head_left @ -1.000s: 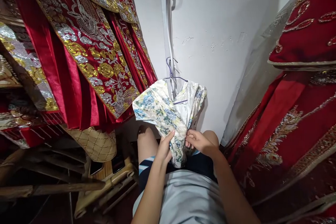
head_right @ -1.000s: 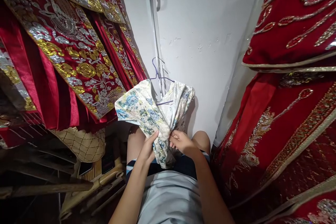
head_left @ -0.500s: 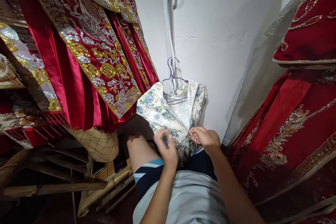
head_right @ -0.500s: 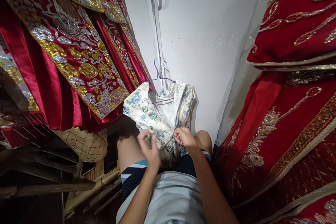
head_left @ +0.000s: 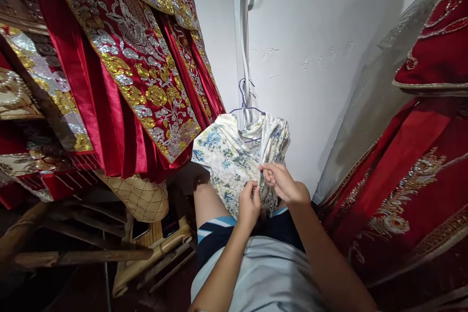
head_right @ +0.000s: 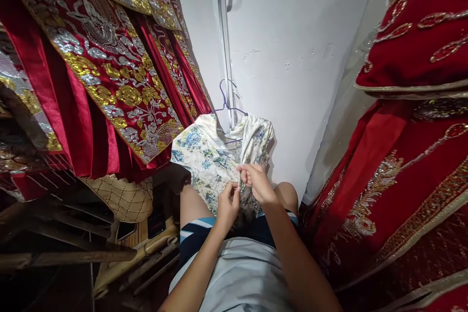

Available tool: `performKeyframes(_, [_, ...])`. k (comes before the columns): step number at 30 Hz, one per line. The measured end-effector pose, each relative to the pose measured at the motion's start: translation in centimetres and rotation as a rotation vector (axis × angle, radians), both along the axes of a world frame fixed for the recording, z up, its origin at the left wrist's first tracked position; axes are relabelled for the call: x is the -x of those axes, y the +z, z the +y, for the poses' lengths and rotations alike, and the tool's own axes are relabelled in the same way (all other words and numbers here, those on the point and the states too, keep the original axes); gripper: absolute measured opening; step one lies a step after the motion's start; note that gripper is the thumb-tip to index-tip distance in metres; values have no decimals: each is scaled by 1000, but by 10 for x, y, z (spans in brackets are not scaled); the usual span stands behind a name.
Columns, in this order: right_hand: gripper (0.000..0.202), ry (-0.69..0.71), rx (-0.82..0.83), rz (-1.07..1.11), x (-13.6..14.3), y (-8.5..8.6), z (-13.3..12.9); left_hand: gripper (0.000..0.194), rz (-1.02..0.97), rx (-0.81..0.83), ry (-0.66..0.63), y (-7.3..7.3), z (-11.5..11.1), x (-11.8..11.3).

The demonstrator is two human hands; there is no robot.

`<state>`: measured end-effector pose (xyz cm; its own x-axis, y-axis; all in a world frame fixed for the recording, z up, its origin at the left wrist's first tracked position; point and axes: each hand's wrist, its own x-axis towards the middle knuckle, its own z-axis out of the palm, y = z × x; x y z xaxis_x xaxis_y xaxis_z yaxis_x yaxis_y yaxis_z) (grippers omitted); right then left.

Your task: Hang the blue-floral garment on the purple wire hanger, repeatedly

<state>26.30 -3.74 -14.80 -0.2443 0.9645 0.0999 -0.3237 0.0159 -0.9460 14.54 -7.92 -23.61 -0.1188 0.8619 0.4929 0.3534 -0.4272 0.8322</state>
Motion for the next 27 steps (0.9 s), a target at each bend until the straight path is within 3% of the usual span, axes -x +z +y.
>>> performKeyframes(7, [8, -135, -69, 171, 31, 96, 46, 20, 61, -25, -1, -23, 13, 37])
performKeyframes(9, [9, -176, -97, 218, 37, 110, 52, 20, 78, -23, 14, -28, 18, 46])
performKeyframes(12, [12, -183, -179, 223, 39, 112, 51, 22, 83, -33, 31, -24, 26, 54])
performKeyframes(15, [15, -209, -311, 119, 35, 102, 46, 23, 12, -148, 74, 12, 35, 51])
performKeyframes(19, [17, -225, -421, -17, 30, 98, 41, 39, -51, -393, 85, 99, 48, 39])
performKeyframes(22, [18, -247, -456, -23, 29, 101, 41, 37, 145, -463, 26, 159, 61, 37])
performKeyframes(24, [18, -269, -463, -12, 27, 101, 42, 31, 258, -494, 12, 182, 68, 38])
performKeyframes(27, [17, -270, -457, -24, 27, 98, 45, 21, 382, -528, 33, 197, 75, 38])
